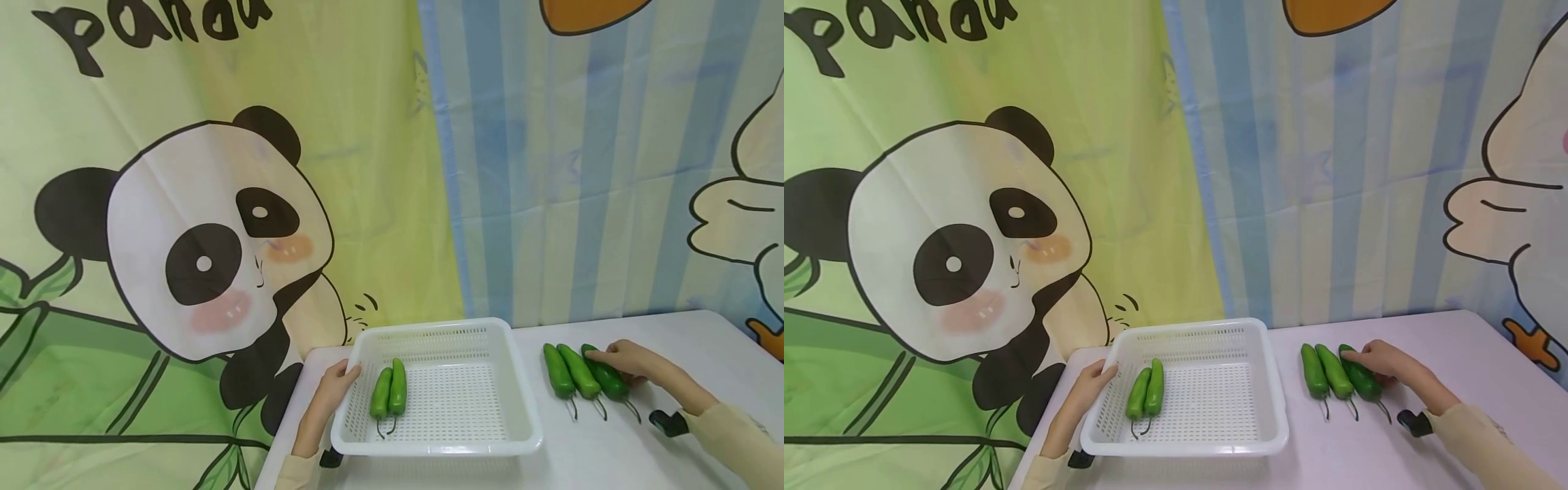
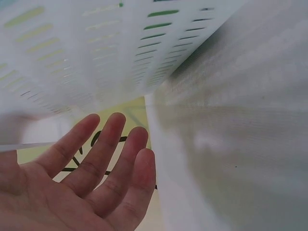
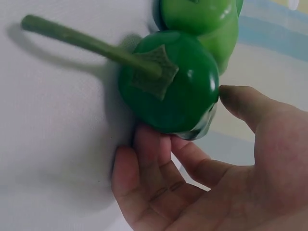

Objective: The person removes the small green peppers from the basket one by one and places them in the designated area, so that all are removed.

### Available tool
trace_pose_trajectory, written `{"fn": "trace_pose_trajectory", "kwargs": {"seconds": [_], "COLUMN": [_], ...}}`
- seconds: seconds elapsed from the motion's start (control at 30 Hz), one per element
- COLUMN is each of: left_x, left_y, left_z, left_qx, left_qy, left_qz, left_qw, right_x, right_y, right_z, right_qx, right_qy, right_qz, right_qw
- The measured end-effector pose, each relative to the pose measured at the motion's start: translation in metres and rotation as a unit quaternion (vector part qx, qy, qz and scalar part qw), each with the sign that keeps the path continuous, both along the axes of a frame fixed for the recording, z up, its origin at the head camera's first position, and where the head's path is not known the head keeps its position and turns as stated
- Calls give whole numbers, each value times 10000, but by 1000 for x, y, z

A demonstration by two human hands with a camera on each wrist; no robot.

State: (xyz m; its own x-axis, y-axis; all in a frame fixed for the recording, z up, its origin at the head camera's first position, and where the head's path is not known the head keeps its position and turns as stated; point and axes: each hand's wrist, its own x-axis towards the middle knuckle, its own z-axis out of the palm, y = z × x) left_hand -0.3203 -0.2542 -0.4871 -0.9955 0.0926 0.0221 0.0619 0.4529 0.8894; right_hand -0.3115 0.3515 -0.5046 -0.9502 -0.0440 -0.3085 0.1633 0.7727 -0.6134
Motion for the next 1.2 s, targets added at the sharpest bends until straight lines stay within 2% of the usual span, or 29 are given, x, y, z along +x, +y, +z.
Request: {"fn": "trace_pose_trajectory", "kwargs": {"seconds": [0.07,0.17,0.37,0.57,0.8,1.03,1.2], "left_x": [-1,-9,-9,-9,-10,-9,-10], "left_y": [0,-4,-5,-4,-5,-7,-6], "left_z": [-1,-11,-8,-10,-14,-15,-14], "left_qx": [-15,-61,-161,-110,-65,-36,16], "left_qy": [-20,-23,36,32,8,-56,-15], "left_qz": [19,65,20,73,36,126,36], "left_qw": [10000,10000,9999,9999,10000,9999,10000], "right_x": [1,3,10,15,19,24,28], "right_y": [-1,-1,0,2,-11,-39,-60], "right_z": [1,5,9,14,37,62,73], "right_qx": [82,225,450,605,1018,766,620], "right_qy": [28,68,154,370,923,1300,1480], "right_qz": [18,54,68,160,377,596,692], "right_qw": [10000,9997,9988,9974,9898,9867,9846]}}
